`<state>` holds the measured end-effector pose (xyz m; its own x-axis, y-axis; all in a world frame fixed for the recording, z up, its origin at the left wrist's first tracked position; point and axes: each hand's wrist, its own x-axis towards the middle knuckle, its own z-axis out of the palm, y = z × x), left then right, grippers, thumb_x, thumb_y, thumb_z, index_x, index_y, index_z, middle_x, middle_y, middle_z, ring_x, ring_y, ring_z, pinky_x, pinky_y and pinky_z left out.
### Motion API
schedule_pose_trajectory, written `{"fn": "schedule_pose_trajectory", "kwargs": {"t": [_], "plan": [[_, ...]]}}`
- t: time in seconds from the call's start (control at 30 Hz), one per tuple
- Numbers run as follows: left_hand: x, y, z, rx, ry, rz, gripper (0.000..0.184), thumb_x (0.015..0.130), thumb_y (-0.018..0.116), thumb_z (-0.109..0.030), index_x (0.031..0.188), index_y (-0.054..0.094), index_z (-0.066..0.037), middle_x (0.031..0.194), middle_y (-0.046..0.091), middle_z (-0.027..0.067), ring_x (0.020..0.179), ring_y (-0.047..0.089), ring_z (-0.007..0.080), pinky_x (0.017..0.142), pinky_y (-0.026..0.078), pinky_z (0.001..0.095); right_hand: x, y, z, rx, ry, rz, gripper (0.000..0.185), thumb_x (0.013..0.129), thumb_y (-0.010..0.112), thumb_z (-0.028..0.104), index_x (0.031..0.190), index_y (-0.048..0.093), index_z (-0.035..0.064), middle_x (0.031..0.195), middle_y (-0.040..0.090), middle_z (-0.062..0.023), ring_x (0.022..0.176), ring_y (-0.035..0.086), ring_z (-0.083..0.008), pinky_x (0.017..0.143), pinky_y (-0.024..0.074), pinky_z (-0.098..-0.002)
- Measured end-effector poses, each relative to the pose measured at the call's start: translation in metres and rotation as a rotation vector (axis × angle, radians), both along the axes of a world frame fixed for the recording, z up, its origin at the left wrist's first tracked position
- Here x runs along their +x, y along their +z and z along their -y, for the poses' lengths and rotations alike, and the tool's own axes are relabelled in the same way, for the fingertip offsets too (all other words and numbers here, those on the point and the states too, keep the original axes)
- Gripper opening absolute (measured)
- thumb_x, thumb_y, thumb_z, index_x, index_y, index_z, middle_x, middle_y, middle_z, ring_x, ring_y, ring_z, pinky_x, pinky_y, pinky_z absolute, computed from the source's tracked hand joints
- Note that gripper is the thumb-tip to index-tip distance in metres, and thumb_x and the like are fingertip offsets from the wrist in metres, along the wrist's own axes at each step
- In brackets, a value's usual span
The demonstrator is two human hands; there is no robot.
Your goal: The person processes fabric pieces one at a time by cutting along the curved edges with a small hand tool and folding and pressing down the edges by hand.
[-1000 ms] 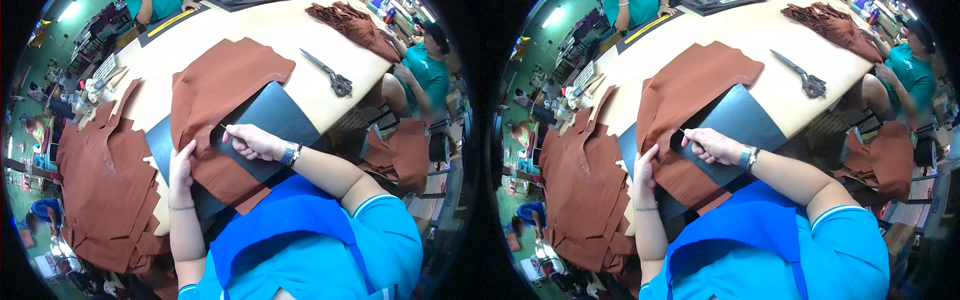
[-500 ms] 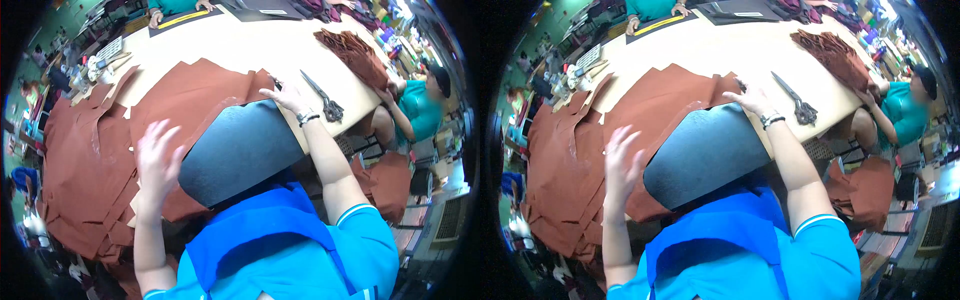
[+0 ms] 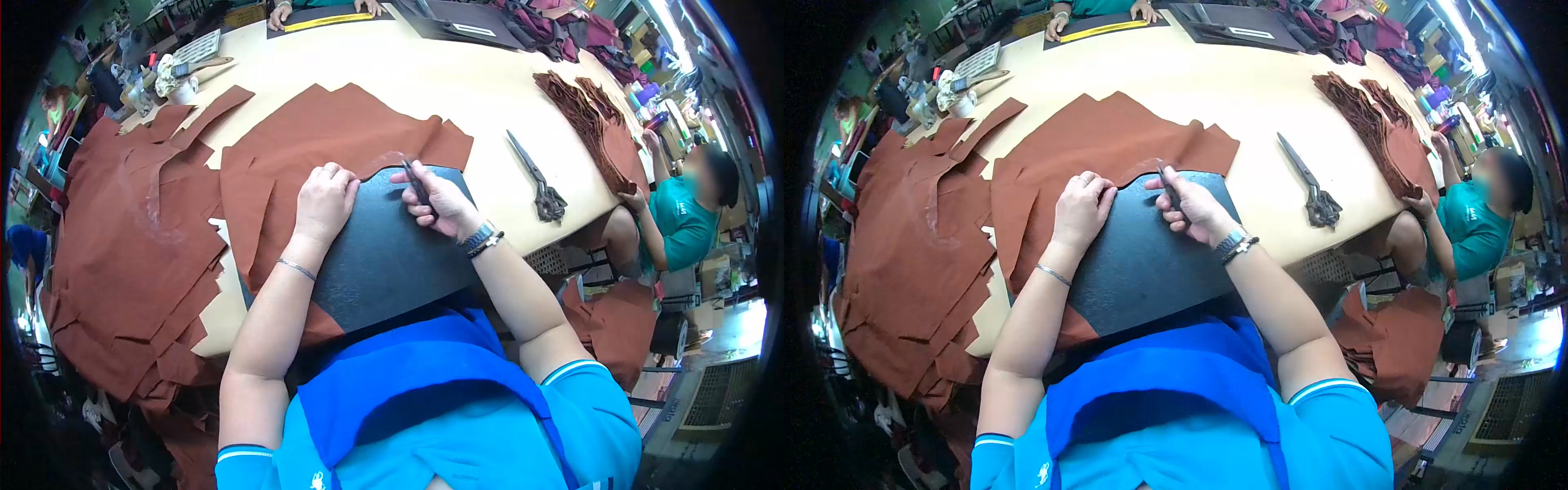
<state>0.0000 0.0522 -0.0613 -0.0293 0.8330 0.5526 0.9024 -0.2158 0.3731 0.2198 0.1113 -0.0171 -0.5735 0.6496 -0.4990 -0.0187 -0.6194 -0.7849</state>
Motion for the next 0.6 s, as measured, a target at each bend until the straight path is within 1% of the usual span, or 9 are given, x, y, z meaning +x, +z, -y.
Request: {"fn": "schedule_pose_trajectory", "kwargs": {"t": [0.1, 0.17, 0.2, 0.3, 0.43, 0.6], "plan": [[-0.001, 0.004, 0.002, -0.025, 0.009, 0.177, 0.011, 0.089, 0.068, -0.019, 0.088, 0.068, -0.009, 0.091, 0.065, 0.0072, 0.089, 0.064, 0.0273, 0.079, 0.054, 0.0393, -0.012, -0.009, -0.003, -0.105, 0.032, -0.004, 0.041, 0.105, 0.044, 0.048, 0.115, 0.059, 0.0113, 0.074, 0.047, 0.0046, 0.051, 0.033, -0.0024, 0.042, 0.0267, -0.0157], [-0.001, 0.005, 0.003, -0.007, 0.003, 0.202, 0.011, 0.09, 0.068, -0.019, 0.089, 0.068, -0.009, 0.091, 0.065, 0.0075, 0.089, 0.064, 0.0277, 0.078, 0.054, 0.0398, -0.015, -0.014, -0.009, -0.168, 0.07, -0.045, 0.039, 0.106, 0.043, 0.046, 0.114, 0.058, 0.0112, 0.074, 0.048, 0.0044, 0.052, 0.034, -0.0027, 0.041, 0.0278, -0.0153], [-0.001, 0.006, 0.003, 0.002, -0.003, 0.214, 0.01, 0.09, 0.068, -0.019, 0.089, 0.068, -0.009, 0.091, 0.065, 0.0077, 0.088, 0.065, 0.0279, 0.078, 0.054, 0.04, -0.018, -0.013, -0.009, -0.204, 0.053, -0.063, 0.038, 0.106, 0.043, 0.045, 0.113, 0.058, 0.0106, 0.073, 0.047, 0.0047, 0.051, 0.033, -0.0021, 0.039, 0.0267, -0.0145], [-0.001, 0.007, 0.004, 0.01, -0.003, 0.205, 0.01, 0.09, 0.068, -0.019, 0.089, 0.068, -0.009, 0.09, 0.065, 0.007, 0.088, 0.065, 0.0273, 0.077, 0.054, 0.0395, -0.022, -0.017, -0.019, -0.28, 0.012, -0.124, 0.039, 0.106, 0.043, 0.045, 0.113, 0.058, 0.0097, 0.071, 0.046, 0.005, 0.05, 0.033, -0.0019, 0.039, 0.0267, -0.0147], [-0.001, 0.007, 0.004, 0.006, -0.004, 0.218, 0.01, 0.09, 0.067, -0.018, 0.089, 0.067, -0.009, 0.089, 0.065, 0.007, 0.087, 0.065, 0.027, 0.077, 0.054, 0.0393, -0.026, -0.016, -0.023, -0.294, -0.025, -0.125, 0.038, 0.106, 0.043, 0.044, 0.112, 0.057, 0.0089, 0.069, 0.043, 0.0054, 0.049, 0.033, -0.0014, 0.038, 0.0265, -0.0146], [-0.002, 0.007, 0.003, 0.013, -0.005, 0.195, 0.01, 0.091, 0.067, -0.018, 0.089, 0.067, -0.009, 0.09, 0.065, 0.0071, 0.087, 0.065, 0.027, 0.076, 0.054, 0.0394, -0.025, -0.02, -0.022, -0.234, -0.022, -0.122, 0.036, 0.107, 0.043, 0.042, 0.112, 0.057, 0.0082, 0.068, 0.042, 0.0054, 0.049, 0.032, -0.001, 0.037, 0.0265, -0.0145]]}}
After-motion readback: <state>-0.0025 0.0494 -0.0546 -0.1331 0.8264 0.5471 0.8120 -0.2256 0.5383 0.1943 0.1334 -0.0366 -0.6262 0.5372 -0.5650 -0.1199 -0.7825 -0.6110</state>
